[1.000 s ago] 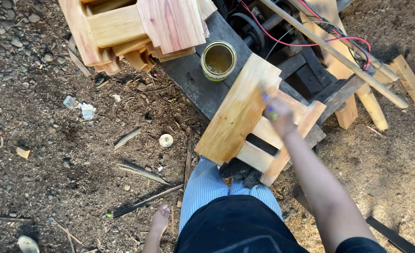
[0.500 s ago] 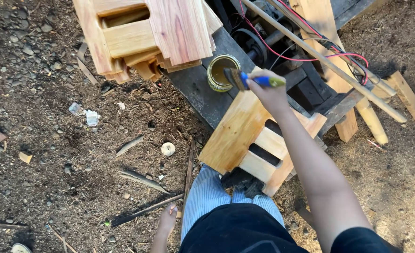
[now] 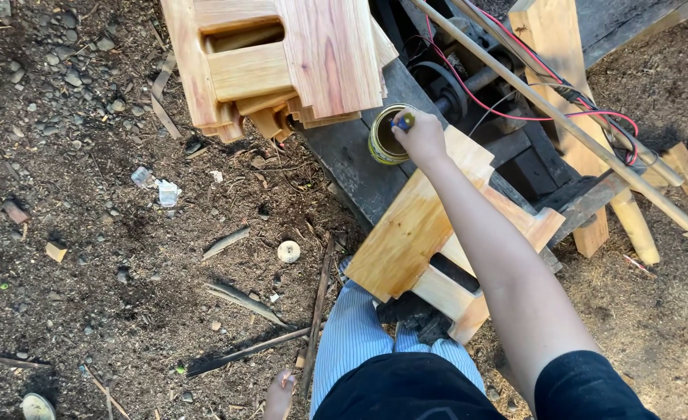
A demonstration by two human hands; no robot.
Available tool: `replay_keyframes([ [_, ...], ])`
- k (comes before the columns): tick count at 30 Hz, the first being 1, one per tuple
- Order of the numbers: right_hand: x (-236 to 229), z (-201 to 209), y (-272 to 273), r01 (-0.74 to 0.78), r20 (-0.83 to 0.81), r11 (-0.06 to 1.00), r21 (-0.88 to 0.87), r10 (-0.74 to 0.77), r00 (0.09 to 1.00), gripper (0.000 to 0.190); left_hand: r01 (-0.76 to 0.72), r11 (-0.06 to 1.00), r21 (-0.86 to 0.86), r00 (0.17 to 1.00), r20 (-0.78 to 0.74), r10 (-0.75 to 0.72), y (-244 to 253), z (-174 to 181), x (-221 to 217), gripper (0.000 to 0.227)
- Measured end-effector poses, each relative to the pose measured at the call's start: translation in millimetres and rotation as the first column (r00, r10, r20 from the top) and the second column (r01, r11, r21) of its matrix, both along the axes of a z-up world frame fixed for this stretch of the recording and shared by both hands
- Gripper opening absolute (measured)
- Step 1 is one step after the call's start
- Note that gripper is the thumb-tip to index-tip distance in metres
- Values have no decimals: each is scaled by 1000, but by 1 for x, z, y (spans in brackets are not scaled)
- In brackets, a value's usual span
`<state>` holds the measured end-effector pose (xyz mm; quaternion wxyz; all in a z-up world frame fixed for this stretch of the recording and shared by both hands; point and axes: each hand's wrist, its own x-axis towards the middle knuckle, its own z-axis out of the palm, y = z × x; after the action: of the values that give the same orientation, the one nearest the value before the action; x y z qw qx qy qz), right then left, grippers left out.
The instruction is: Varnish a small wooden furniture component with a brush.
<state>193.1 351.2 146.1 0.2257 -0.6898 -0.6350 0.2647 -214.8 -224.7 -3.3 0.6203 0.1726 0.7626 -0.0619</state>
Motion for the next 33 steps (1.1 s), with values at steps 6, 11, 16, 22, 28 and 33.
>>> replay_keyframes([
  [6, 1, -2, 1, 13, -6, 998, -61, -13, 1000, 17, -173, 981, 93, 982, 92, 164, -1, -18, 0, 46],
  [11, 12, 33, -2, 75, -166, 990, -120, -94, 982, 10, -27, 998, -53, 1000, 4, 28, 19, 1, 2, 48],
  [16, 21, 87, -15, 101, -299, 992, -78, -120, 947, 12, 53, 995, -81, 998, -19, -54, 26, 1, 2, 49],
  [22, 25, 93, -25, 32, -243, 994, 105, -6, 970, 11, 86, 996, -34, 996, -33, -87, 39, -7, 4, 46],
  [28, 30, 71, -41, -62, -206, 928, 368, 147, 967, 16, 48, 998, 31, 999, 0, -48, 55, 1, 6, 48],
  [33, 30, 74, -57, -301, 75, 815, 495, 305, 949, 17, -21, 1000, -13, 999, 26, 21, 62, 6, 3, 46],
])
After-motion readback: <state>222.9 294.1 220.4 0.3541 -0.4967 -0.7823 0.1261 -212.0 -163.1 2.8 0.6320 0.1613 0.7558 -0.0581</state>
